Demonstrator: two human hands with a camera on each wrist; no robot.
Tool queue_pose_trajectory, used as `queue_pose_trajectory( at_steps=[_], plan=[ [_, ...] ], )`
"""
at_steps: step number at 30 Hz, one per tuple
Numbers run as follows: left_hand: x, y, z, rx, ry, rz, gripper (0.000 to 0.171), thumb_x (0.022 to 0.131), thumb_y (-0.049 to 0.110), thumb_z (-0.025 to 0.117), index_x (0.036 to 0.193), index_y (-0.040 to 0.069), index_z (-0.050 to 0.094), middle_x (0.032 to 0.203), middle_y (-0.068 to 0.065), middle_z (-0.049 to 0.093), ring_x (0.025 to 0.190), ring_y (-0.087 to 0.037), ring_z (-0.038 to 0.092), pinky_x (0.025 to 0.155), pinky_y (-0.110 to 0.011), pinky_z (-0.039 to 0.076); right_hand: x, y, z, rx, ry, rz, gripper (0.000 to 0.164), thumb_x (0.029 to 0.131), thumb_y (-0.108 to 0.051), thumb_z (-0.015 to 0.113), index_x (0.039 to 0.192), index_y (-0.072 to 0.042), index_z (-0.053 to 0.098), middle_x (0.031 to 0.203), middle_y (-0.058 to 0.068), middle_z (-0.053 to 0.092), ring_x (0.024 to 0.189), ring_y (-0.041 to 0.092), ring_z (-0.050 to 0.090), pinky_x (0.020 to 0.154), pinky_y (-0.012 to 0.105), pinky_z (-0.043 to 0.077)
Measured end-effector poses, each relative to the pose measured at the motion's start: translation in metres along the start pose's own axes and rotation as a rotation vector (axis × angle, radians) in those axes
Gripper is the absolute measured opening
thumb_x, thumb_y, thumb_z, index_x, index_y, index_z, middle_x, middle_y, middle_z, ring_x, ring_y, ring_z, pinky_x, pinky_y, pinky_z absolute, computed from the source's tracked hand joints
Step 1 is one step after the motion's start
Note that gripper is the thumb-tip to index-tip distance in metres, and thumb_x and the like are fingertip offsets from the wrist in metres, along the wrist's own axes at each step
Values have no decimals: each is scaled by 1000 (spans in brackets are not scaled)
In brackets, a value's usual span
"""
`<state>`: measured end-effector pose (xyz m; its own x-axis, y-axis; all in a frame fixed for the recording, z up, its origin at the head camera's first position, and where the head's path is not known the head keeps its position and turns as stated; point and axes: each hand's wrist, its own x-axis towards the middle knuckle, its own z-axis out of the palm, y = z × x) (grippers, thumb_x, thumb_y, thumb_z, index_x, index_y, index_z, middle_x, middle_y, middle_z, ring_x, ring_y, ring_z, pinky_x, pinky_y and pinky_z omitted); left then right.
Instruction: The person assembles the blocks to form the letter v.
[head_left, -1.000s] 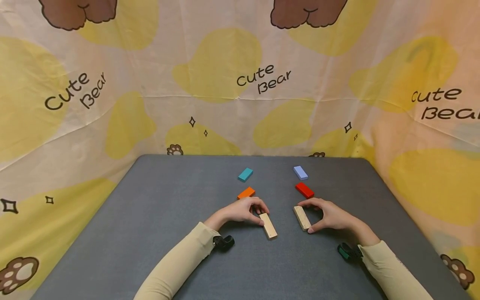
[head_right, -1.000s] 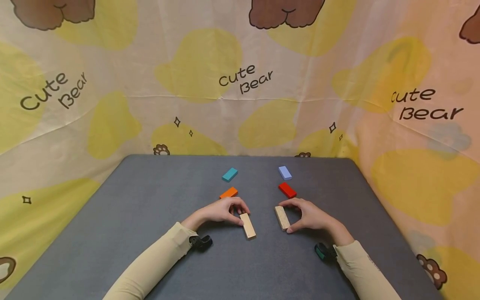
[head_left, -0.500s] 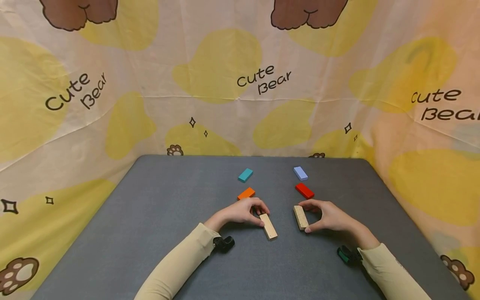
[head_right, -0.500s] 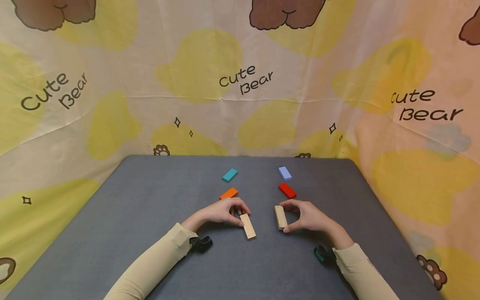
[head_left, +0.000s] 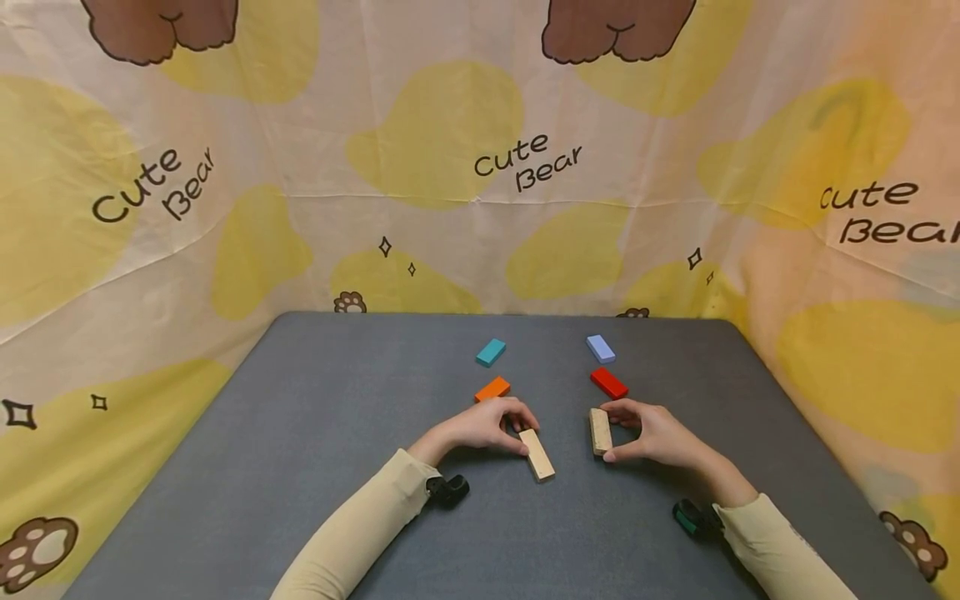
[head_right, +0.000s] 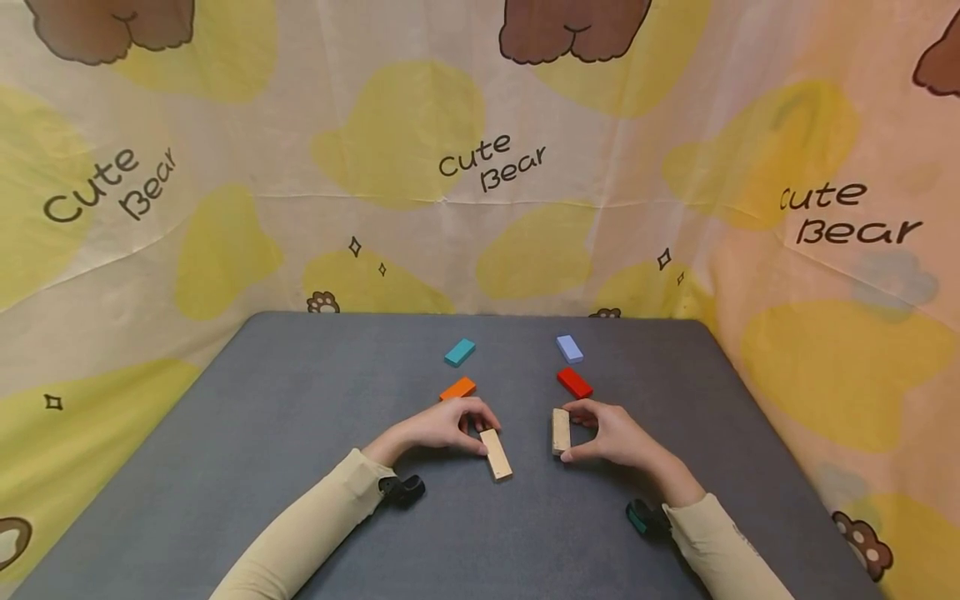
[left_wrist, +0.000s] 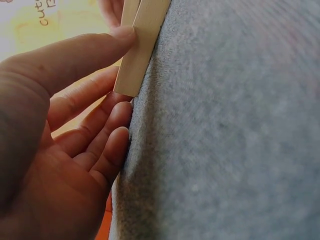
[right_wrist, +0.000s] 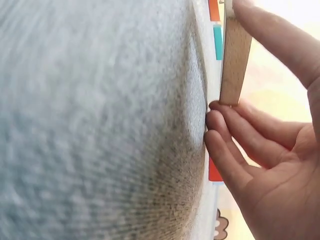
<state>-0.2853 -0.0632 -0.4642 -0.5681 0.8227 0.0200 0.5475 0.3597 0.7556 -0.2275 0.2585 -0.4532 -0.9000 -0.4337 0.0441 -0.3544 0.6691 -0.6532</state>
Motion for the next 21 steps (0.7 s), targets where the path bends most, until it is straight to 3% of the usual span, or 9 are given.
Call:
queue_pose_trajectory(
  at_steps=[21],
  plan=[
    [-2, 0, 4, -2, 29, -2, 35, 81, 25, 76, 113, 18, 66, 108, 7, 62, 92, -5, 55, 76, -20, 49, 0, -13, 8, -30, 93, 106, 77, 68, -44, 83, 125, 0, 55, 117, 14, 62, 105, 29, 61, 91, 46, 49]
  ],
)
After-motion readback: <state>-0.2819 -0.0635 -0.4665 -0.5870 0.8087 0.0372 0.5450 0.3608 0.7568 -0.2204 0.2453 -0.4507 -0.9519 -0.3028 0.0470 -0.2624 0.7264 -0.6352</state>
